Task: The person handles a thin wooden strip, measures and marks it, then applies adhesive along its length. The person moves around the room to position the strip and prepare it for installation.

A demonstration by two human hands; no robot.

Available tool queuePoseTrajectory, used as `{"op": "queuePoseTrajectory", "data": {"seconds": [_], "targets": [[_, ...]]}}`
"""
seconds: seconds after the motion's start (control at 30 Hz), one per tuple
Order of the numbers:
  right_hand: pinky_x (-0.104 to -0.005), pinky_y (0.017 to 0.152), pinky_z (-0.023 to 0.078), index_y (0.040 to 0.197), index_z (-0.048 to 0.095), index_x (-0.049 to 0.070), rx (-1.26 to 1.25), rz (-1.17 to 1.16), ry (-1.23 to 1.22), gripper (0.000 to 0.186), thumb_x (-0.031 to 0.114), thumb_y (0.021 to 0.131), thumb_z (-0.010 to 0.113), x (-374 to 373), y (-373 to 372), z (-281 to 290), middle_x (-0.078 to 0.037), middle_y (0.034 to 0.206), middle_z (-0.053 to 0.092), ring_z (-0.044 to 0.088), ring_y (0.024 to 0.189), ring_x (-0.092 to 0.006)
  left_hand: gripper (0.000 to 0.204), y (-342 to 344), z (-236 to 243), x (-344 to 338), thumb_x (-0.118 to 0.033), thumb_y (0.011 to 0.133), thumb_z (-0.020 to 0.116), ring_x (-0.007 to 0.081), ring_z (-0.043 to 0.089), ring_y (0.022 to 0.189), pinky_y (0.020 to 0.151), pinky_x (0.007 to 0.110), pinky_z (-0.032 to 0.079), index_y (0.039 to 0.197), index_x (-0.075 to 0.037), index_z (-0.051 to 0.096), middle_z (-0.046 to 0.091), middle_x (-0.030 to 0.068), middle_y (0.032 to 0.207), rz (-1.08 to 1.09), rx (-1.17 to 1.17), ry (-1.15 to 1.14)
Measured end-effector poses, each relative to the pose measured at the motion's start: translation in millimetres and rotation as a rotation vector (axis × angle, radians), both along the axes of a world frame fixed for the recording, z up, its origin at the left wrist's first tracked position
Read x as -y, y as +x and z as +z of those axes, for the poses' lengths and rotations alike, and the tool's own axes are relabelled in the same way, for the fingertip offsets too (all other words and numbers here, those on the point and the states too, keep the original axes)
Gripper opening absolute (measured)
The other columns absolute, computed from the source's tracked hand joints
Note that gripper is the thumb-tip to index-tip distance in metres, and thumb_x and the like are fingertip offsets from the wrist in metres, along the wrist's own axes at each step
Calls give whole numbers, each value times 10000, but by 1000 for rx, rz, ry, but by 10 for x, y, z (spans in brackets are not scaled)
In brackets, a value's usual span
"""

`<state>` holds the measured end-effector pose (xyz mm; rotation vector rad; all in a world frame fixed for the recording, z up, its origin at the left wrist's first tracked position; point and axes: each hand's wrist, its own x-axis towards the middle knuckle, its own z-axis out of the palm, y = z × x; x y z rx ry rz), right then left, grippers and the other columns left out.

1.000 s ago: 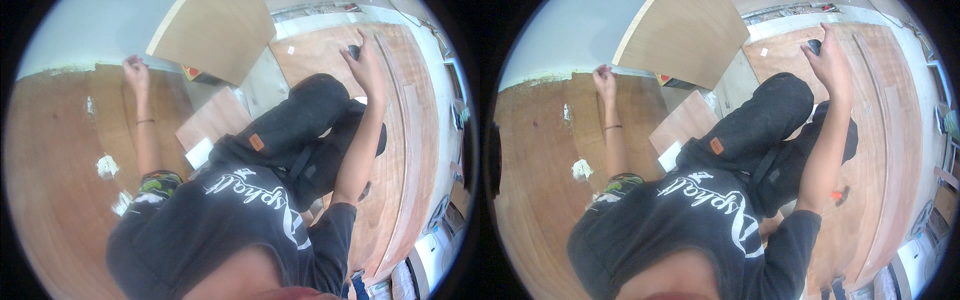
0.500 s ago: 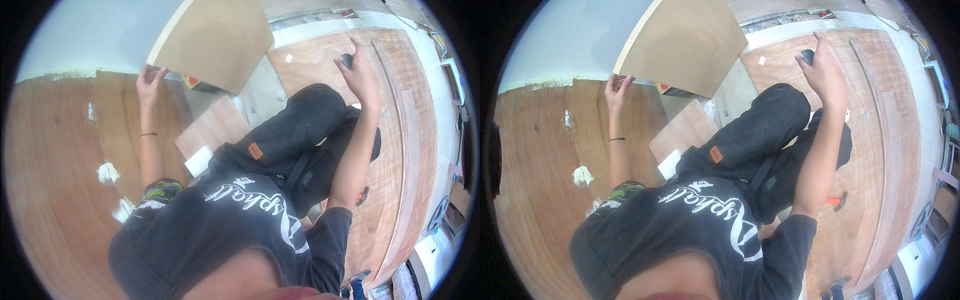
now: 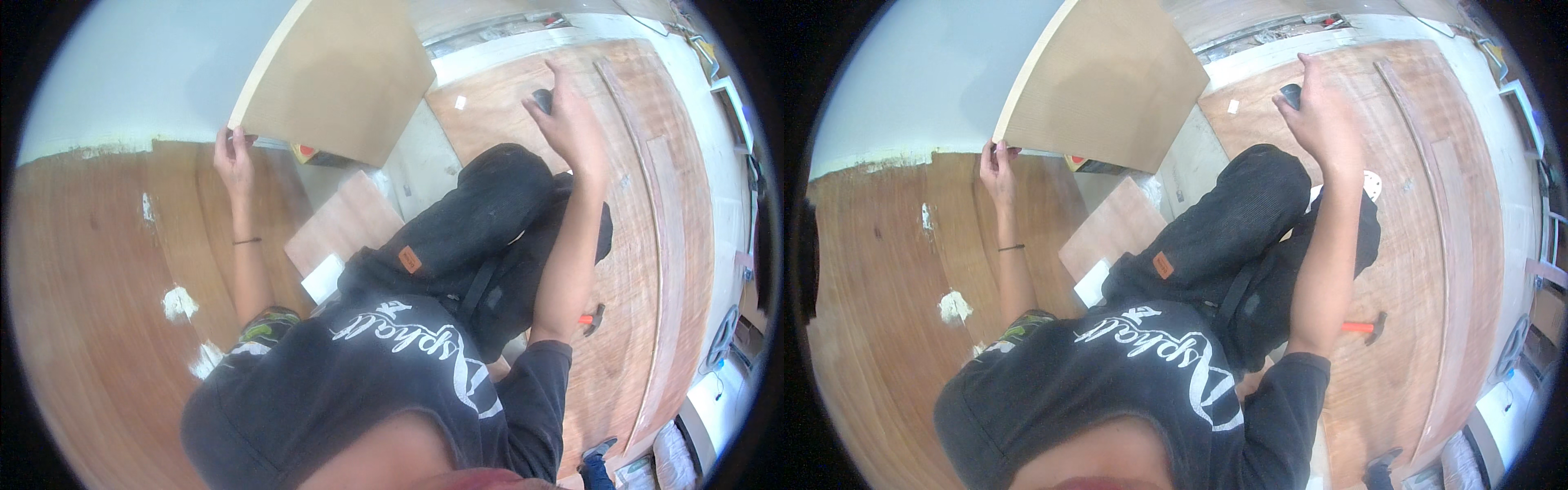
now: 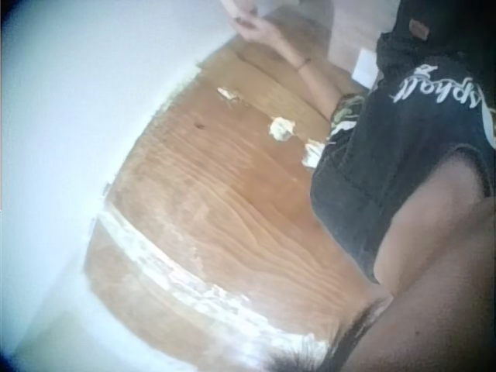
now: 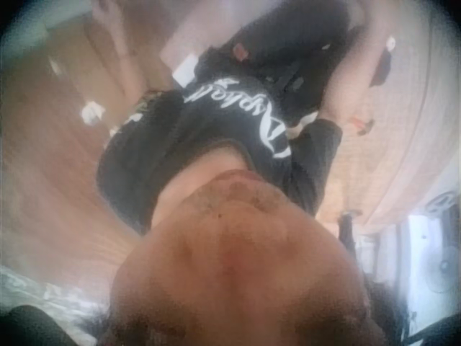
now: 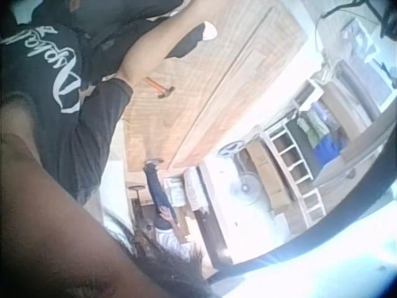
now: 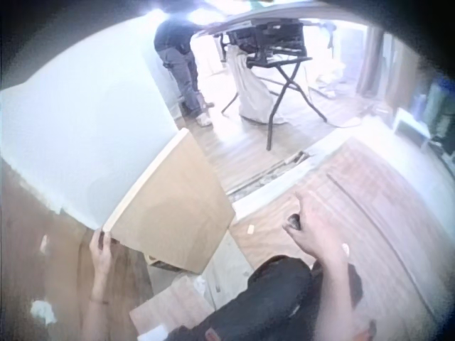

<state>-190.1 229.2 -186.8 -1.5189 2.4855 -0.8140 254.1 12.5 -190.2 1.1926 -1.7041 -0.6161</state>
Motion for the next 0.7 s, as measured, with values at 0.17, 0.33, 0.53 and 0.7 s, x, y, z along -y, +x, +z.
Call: {"op": "queuePoseTrajectory", "data": {"seconds": [0.17,0.33,0.53,0.7], "targets": [[-457,754,537,1435,377,77,-15,1,40,650,302,895,661,-28,19,-58,-249,891,689,686,863,-385,338,-40,-97,61,-243,1022,521,155,608,849,766,301,486,1173,58,554,628,85,965,79,54,-75],[-461,749,535,1433,377,75,5,12,67,652,302,892,662,-70,28,-65,-242,881,687,684,864,-379,343,-147,-77,78,-255,1002,523,249,582,941,822,352,452,1157,50,541,611,137,1023,259,233,-277],[-473,747,527,1398,404,61,-2,34,68,628,280,875,673,-162,64,-29,-240,880,685,671,852,-401,524,-670,485,345,-430,985,463,391,596,1042,878,446,451,1234,22,552,638,228,1117,287,1007,-316],[-478,757,524,1378,419,49,43,64,72,601,265,876,669,-287,116,35,-239,916,681,663,884,-400,674,-1032,696,682,-572,986,342,410,589,1117,929,470,448,1246,8,568,634,264,1164,109,1082,67]]}}
